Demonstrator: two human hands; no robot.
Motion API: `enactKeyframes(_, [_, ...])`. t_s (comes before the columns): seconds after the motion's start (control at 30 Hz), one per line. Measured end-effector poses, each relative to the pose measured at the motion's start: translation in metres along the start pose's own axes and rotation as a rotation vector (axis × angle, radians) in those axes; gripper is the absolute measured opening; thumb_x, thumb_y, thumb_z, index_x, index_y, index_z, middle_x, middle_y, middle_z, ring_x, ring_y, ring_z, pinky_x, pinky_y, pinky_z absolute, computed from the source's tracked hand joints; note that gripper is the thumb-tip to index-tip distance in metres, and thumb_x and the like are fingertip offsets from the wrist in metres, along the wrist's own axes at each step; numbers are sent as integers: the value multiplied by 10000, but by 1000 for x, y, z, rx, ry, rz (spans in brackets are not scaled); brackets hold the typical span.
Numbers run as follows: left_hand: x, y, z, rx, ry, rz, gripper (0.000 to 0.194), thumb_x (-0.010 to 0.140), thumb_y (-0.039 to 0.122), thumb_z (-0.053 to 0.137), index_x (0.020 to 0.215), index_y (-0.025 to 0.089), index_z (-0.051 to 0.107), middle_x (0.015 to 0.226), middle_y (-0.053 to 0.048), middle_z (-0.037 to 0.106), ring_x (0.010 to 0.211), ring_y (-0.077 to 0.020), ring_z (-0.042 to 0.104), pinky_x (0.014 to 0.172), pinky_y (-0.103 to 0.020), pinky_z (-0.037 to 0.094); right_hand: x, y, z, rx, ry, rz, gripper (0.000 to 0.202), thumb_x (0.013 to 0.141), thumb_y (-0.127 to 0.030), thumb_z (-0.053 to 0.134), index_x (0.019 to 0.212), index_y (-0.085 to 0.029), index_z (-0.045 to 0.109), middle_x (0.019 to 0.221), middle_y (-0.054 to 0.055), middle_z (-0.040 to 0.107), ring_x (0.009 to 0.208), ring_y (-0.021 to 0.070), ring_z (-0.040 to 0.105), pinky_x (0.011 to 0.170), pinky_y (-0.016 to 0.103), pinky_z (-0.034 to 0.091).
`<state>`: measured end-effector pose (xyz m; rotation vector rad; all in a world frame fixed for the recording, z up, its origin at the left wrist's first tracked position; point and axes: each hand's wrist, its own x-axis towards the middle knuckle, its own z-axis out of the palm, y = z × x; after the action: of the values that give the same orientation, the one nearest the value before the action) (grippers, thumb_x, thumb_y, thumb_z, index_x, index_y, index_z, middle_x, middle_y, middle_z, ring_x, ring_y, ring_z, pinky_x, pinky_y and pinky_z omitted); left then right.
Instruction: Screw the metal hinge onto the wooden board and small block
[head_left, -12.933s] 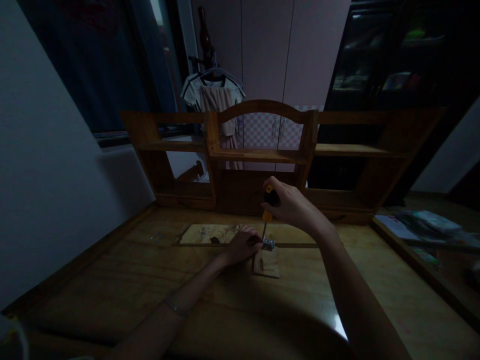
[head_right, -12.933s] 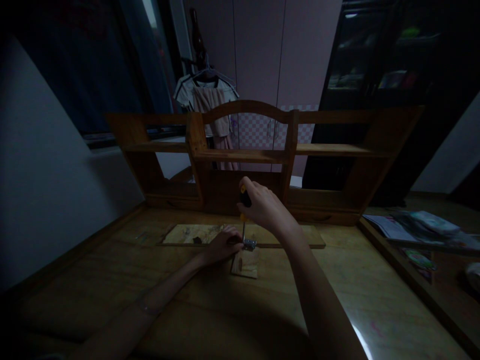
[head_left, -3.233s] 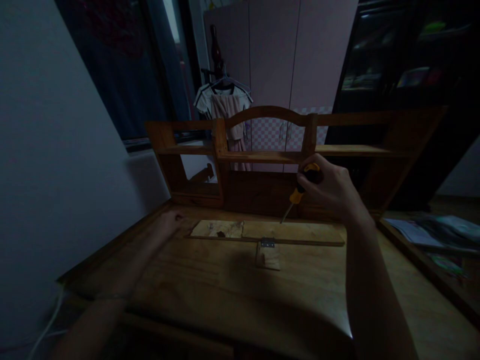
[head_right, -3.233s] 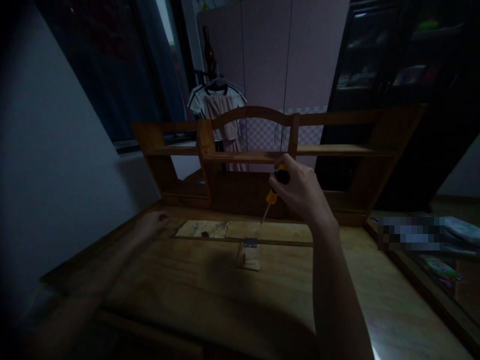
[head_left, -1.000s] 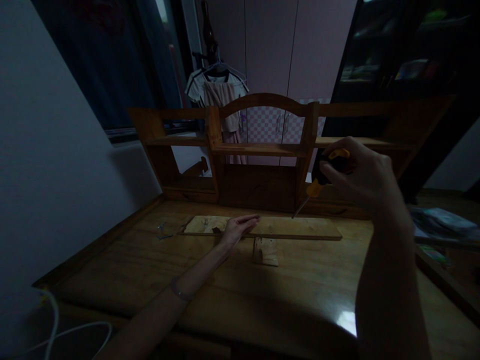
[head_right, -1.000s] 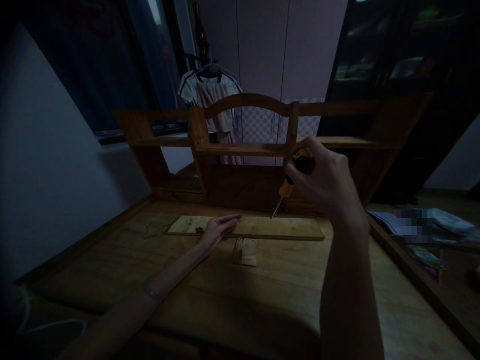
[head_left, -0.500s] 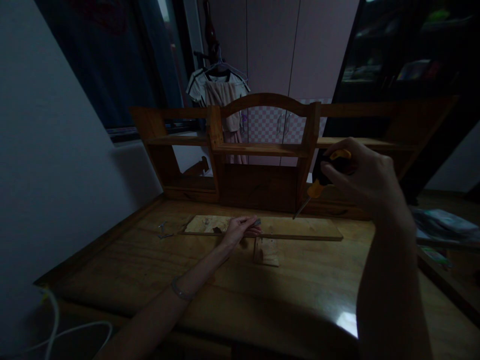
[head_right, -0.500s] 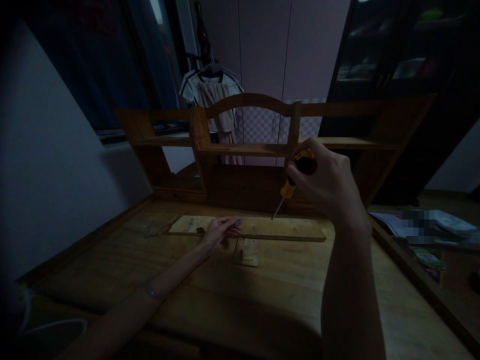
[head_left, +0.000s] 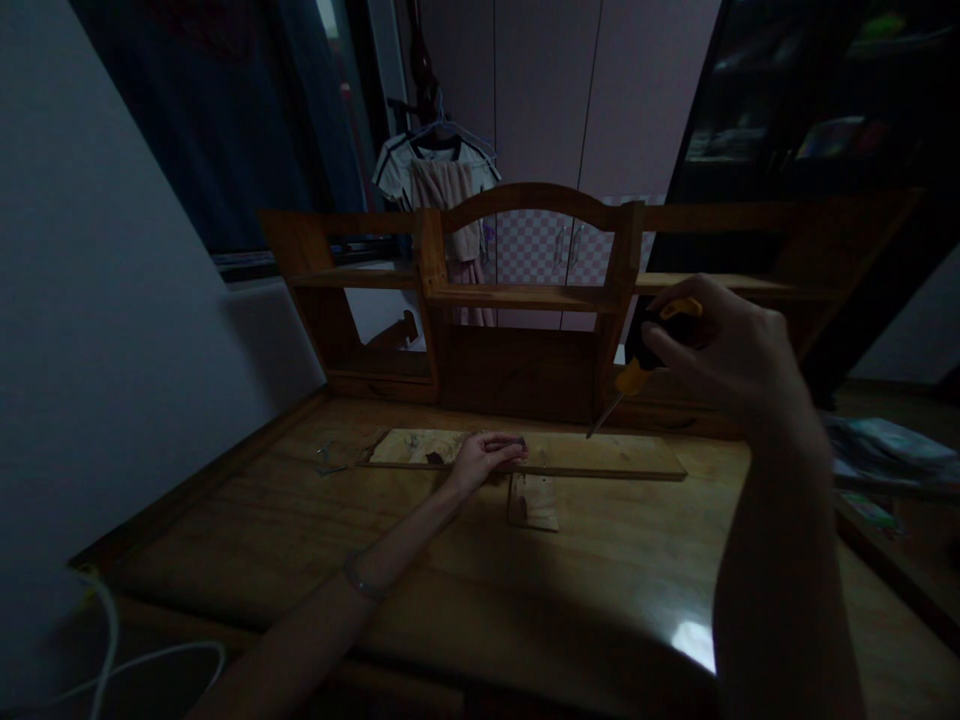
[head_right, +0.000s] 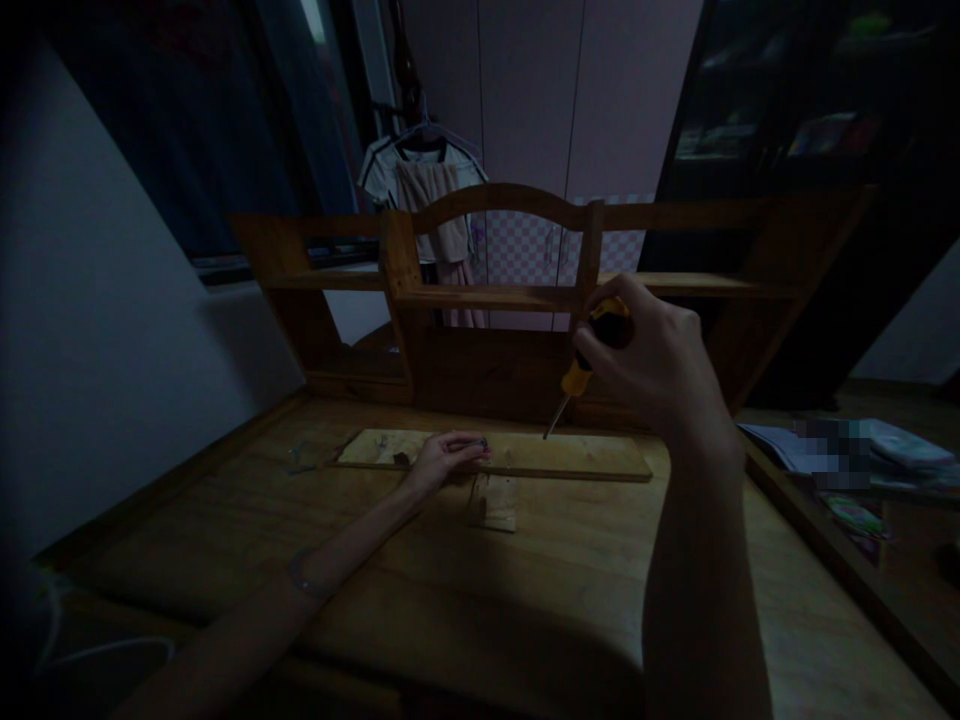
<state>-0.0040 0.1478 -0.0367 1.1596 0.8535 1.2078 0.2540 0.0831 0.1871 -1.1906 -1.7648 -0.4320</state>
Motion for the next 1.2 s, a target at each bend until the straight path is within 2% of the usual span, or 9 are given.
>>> enactKeyframes(0.13, [-4, 3, 4, 59, -4, -15, 465, 619, 410, 824, 884, 71, 645, 856, -132, 698, 761, -207, 685, 725, -304, 550, 0, -2, 0, 10, -1, -2, 246, 791, -370, 637, 992, -234, 601, 830, -30, 629, 660, 118, 576, 624, 243, 405])
enactKeyframes(0.3, [-5, 5, 7, 125, -56, 36, 452, 649, 454, 796, 809, 70, 619, 720, -103, 669, 588, -165, 639, 606, -274, 528, 0, -2, -1, 40, -25, -11, 258, 791, -359, 638, 993, -207, 590, 848, -1, 641, 688, 137, 586, 636, 248, 397])
enactKeyframes(0.53, [-4, -3, 7, 165, -81, -90, 524, 671, 492, 774, 916, 57, 616, 838, -166, 688, 601, -190, 658, 480, -231, 470, 1, -3, 1, 47, -28, -23, 263, 798, -342, 623, 1015, -195, 606, 838, 11, 646, 650, 135, 564, 638, 254, 388])
enactKeyframes(0.6, [-3, -7, 6, 122, -104, -95, 543, 693, 464, 770, 1006, 46, 623, 936, -189, 685, 695, -211, 684, 548, -253, 514, 0, -3, 1, 47, -41, -18, 254, 802, -341, 620, 1012, -199, 601, 830, 6, 640, 648, 129, 557, 635, 248, 386])
enactKeyframes(0.67, [-2, -9, 7, 68, -133, -74, 567, 702, 413, 779, 1099, 43, 611, 1035, -202, 669, 839, -230, 691, 704, -294, 551, 0, -3, 1, 45, -46, -16, 248, 801, -342, 623, 1006, -205, 598, 804, -3, 628, 636, 122, 543, 629, 244, 381])
enactKeyframes(0.73, [-2, -10, 8, 21, -171, -32, 584, 704, 348, 791, 1162, 46, 592, 1127, -205, 642, 992, -236, 663, 879, -321, 522, 0, -3, 1, 37, -45, -22, 250, 794, -342, 629, 1001, -207, 598, 789, -9, 620, 627, 117, 531, 621, 243, 371])
enactKeyframes(0.8, [-2, -10, 8, -12, -199, -1, 593, 710, 302, 792, 1200, 49, 575, 1191, -205, 614, 1088, -235, 624, 971, -331, 478, 0, -2, 1, 40, -46, -27, 247, 792, -336, 629, 998, -202, 601, 803, -4, 625, 634, 118, 533, 625, 245, 369])
enactKeyframes(0.9, [-3, -8, 8, -36, -181, -32, 591, 700, 291, 799, 1191, 49, 577, 1200, -205, 608, 1096, -242, 619, 956, -335, 488, 0, -3, 1, 51, -47, -29, 237, 792, -325, 625, 982, -185, 612, 802, 10, 629, 647, 127, 542, 645, 250, 378])
enactKeyframes(1.2, [-6, -2, 11, -42, -63, -116, 544, 626, 312, 848, 1057, 62, 631, 1066, -183, 669, 930, -226, 680, 868, -320, 538, 0, -4, 2, 53, -61, -21, 236, 795, -326, 621, 994, -198, 615, 768, 2, 620, 625, 124, 540, 633, 249, 383])
